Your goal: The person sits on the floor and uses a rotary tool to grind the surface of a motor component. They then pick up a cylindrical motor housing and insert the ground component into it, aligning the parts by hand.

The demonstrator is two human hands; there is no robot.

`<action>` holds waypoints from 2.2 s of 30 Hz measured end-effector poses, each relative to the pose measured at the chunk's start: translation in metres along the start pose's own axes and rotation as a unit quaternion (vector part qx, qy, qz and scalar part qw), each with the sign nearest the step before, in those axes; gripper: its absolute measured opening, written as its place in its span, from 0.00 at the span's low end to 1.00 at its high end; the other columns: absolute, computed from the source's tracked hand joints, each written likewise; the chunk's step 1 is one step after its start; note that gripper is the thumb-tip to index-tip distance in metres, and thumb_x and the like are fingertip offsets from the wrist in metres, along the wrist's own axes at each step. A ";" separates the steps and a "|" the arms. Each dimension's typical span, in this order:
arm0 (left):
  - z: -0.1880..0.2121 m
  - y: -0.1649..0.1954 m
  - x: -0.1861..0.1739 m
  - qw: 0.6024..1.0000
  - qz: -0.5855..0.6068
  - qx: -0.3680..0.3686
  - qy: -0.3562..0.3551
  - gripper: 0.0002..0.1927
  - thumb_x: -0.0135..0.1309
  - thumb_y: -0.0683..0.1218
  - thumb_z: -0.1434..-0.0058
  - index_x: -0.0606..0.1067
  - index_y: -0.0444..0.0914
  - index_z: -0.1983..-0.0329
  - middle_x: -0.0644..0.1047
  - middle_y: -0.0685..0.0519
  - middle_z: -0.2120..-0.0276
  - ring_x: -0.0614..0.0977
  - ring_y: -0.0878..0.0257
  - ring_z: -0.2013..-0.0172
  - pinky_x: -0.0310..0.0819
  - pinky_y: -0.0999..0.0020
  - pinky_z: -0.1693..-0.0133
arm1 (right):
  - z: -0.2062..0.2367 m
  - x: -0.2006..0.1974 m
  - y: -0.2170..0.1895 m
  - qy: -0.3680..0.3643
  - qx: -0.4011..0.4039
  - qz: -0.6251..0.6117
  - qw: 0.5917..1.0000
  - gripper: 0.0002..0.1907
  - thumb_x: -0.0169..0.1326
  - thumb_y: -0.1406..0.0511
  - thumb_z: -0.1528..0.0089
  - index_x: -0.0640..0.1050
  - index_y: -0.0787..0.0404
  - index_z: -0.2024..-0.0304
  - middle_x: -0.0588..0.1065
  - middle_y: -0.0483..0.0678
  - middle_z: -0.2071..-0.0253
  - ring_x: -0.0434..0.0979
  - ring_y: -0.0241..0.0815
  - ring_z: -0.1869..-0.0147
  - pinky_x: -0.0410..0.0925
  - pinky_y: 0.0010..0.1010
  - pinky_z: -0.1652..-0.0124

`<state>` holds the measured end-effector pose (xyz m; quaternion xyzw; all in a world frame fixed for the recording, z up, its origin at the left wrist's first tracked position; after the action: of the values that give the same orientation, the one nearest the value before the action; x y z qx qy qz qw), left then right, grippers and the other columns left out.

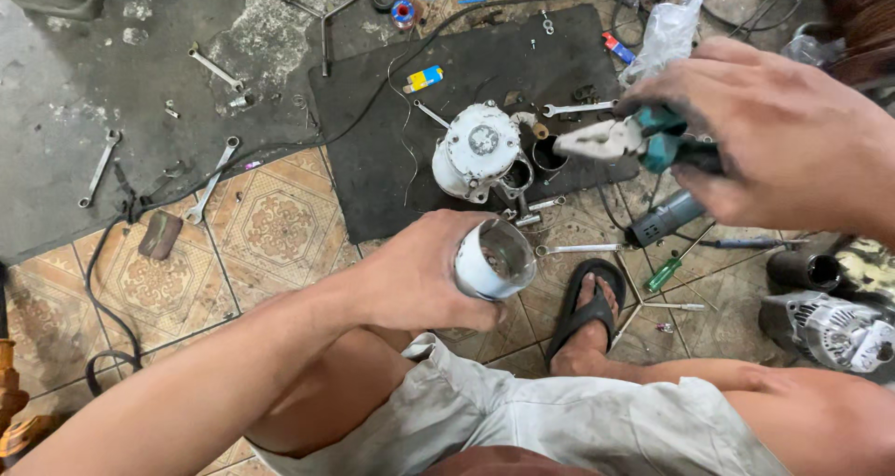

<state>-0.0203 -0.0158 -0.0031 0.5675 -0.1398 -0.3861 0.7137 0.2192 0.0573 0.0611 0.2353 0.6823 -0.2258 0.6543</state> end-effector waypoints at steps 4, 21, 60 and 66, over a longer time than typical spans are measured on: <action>-0.002 0.000 0.006 0.998 -0.061 -0.016 -0.020 0.25 0.65 0.51 0.63 0.78 0.37 0.60 0.83 0.49 0.69 0.85 0.56 0.67 0.79 0.60 0.61 | -0.001 0.002 -0.027 -0.026 -0.046 0.153 0.987 0.33 0.63 0.61 0.57 0.78 0.52 0.46 0.78 0.40 0.59 0.80 0.42 0.54 0.72 0.34 0.51; -0.030 0.004 0.029 0.987 -0.142 -0.070 -0.038 0.25 0.65 0.53 0.64 0.78 0.38 0.62 0.84 0.46 0.68 0.86 0.50 0.63 0.79 0.58 0.58 | 0.008 0.011 -0.044 0.069 -0.166 0.308 0.934 0.12 0.56 0.62 0.41 0.82 0.51 0.55 0.75 0.34 0.65 0.76 0.32 0.57 0.65 0.27 0.55; -0.059 0.001 0.054 0.977 -0.153 -0.134 -0.061 0.21 0.65 0.51 0.64 0.78 0.36 0.68 0.82 0.46 0.74 0.86 0.52 0.70 0.79 0.58 0.64 | 0.031 0.039 -0.034 0.111 -0.164 0.297 0.934 0.03 0.57 0.62 0.43 0.79 0.52 0.71 0.70 0.36 0.73 0.71 0.32 0.66 0.60 0.24 0.69; -0.059 0.008 0.050 0.974 -0.170 -0.142 -0.045 0.22 0.66 0.51 0.65 0.79 0.38 0.67 0.83 0.45 0.73 0.86 0.50 0.67 0.79 0.58 0.62 | 0.032 0.036 -0.031 0.115 -0.138 0.282 0.942 0.07 0.57 0.62 0.41 0.76 0.52 0.74 0.65 0.37 0.76 0.70 0.33 0.68 0.59 0.25 0.71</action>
<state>0.0539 -0.0096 -0.0268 0.4575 -0.0169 -0.5429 0.7040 0.2234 0.0140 0.0235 0.3501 0.6827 0.0929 0.6346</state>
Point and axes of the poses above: each hand's wrist, its own z-axis away from the middle knuckle, its own x-axis out of the palm, y = z × x, the point moved 5 cm from there along -z, towards the middle knuckle
